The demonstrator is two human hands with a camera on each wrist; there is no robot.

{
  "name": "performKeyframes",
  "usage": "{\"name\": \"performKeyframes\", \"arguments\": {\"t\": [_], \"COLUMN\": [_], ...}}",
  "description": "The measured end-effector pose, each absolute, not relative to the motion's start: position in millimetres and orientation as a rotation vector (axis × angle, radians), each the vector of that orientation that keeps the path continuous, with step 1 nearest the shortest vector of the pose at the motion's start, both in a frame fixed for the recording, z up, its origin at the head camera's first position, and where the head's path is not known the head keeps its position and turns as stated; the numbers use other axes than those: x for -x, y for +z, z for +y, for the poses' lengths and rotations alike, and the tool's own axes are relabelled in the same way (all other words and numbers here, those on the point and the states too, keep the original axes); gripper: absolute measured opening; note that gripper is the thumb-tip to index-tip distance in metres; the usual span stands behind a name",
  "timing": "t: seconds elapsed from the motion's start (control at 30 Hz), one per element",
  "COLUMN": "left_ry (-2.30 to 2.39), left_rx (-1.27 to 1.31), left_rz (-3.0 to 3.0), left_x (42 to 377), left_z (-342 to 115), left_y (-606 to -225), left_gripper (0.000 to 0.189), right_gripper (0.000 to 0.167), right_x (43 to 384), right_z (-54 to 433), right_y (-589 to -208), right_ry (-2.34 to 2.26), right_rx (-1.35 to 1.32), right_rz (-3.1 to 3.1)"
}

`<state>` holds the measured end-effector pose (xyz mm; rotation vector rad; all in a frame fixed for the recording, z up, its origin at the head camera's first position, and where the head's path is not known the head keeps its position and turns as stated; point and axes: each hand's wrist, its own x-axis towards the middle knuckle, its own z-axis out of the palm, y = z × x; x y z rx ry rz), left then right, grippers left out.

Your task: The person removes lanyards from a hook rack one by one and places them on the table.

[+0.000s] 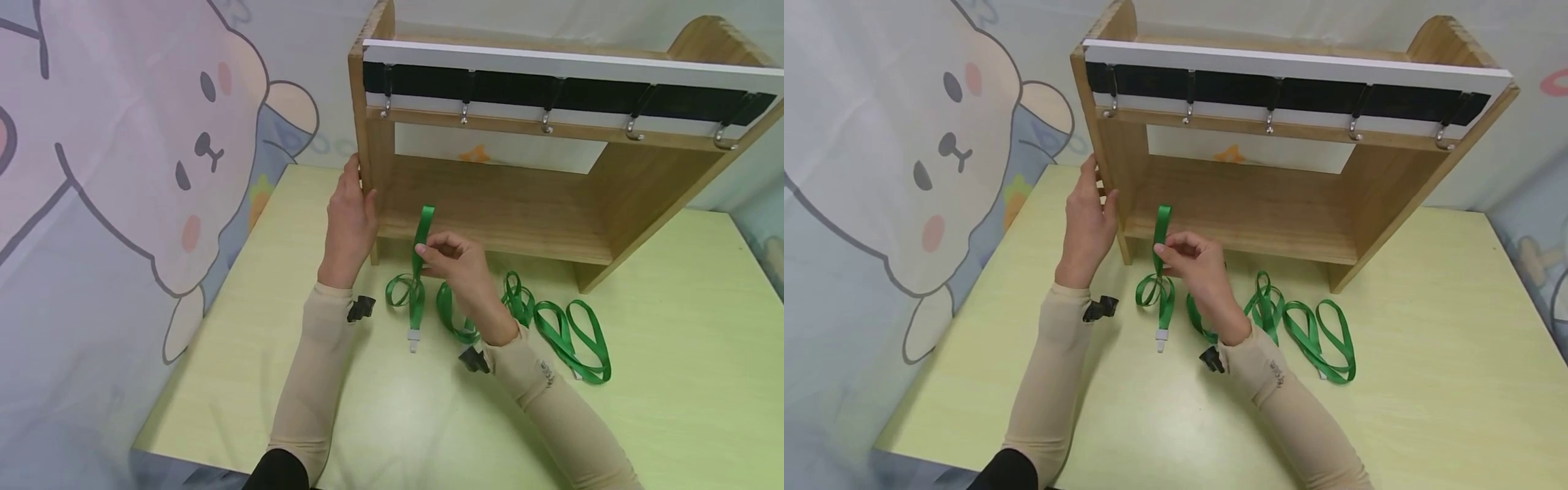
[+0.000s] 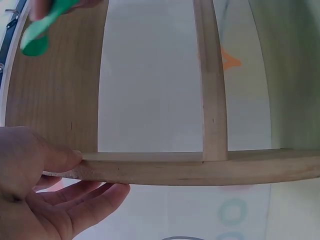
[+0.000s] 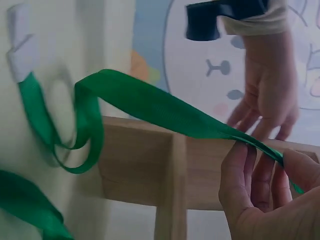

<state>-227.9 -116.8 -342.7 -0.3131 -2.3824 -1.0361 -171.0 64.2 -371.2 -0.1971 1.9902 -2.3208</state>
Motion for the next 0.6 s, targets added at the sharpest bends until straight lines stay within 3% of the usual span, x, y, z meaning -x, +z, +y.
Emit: {"name": "performKeyframes", "arguments": {"t": [0.6], "left_ry": [-1.044], "left_rx": [0.307], "left_rz": [-2.391], "left_x": [228], "left_z": [-117], "left_y": [-341], "left_gripper": [0.052], "right_gripper": [0.011], "right_x": [179], "right_z": [53], "right_y": [-412], "right_ry": [-1.692], "right_rx": [0.231], "right_rz": [2.497]}}
